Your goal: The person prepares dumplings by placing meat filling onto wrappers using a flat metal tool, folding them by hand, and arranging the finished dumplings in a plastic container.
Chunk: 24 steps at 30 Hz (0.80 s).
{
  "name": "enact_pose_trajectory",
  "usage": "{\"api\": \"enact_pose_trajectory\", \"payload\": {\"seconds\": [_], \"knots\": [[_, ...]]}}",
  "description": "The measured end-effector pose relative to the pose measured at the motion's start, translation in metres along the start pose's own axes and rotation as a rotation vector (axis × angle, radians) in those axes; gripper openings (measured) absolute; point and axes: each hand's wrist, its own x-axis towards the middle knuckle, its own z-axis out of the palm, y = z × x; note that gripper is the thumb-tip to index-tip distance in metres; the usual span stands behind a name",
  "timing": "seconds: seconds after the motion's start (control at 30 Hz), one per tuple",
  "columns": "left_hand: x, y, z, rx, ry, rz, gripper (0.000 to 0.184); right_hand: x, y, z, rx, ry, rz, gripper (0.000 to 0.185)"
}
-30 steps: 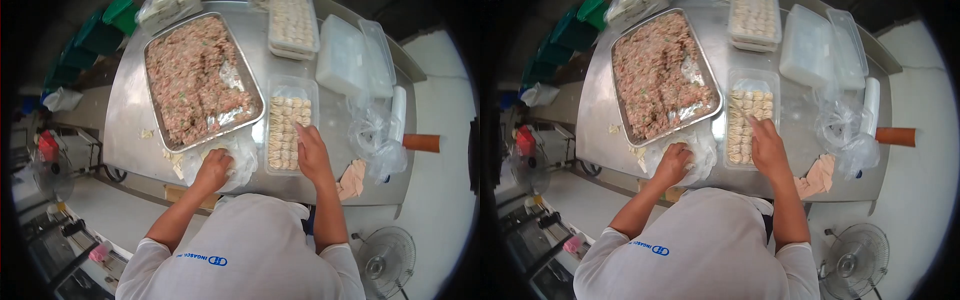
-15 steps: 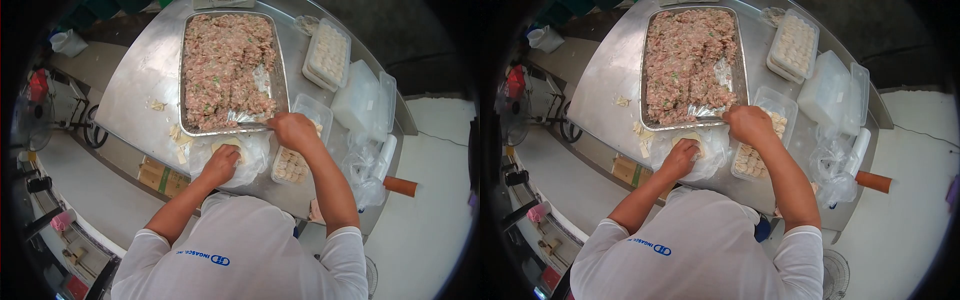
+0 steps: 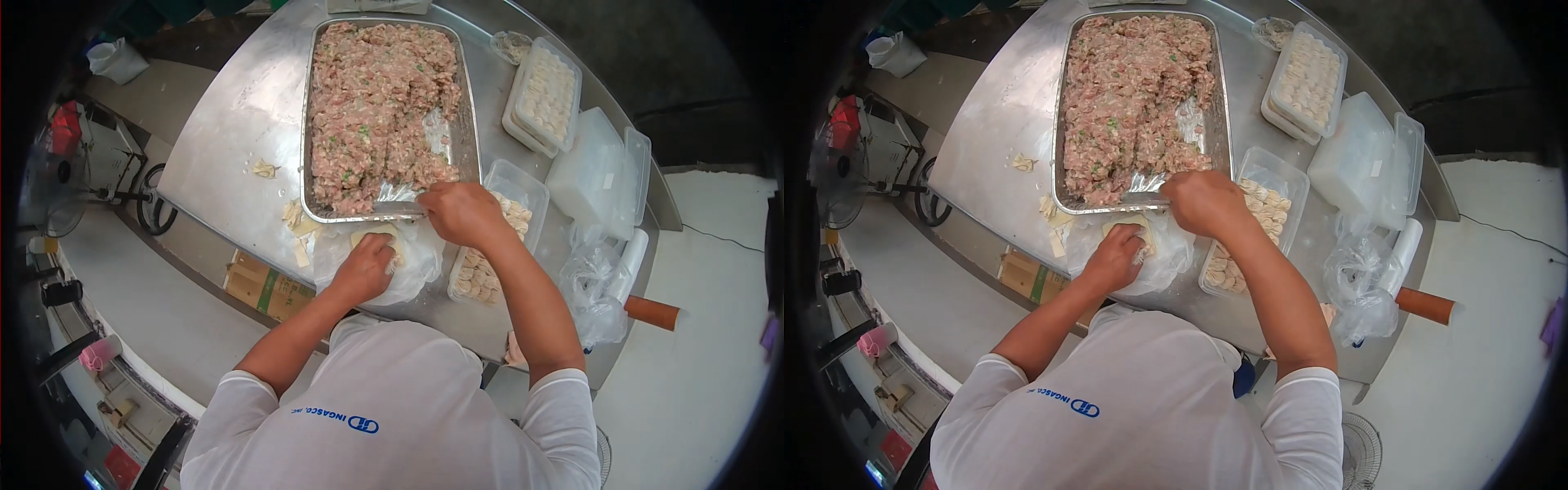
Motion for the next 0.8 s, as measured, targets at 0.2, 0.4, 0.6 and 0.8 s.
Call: {"api": "enact_pose_trajectory", "payload": {"seconds": [0.2, 0.4, 0.6, 0.8], "knots": [[0.0, -0.008, -0.017, -0.218, -0.2, 0.035, 0.026, 0.006, 0.011, 0.021, -0.008, -0.003, 0.014, 0.016], [0.005, -0.01, -0.022, -0.239, -0.226, 0.067, 0.025, -0.009, 0.04, 0.035, 0.346, 0.128, -0.036, 0.02], [0.0, -0.003, -0.013, -0.093, -0.227, 0.064, 0.027, -0.058, 0.015, 0.054, 0.882, 0.218, 0.326, 0.021], [0.006, -0.009, -0.014, -0.349, -0.135, -0.119, 0.025, -0.084, -0.033, 0.111, 1.322, 0.344, 0.486, 0.03]]}}
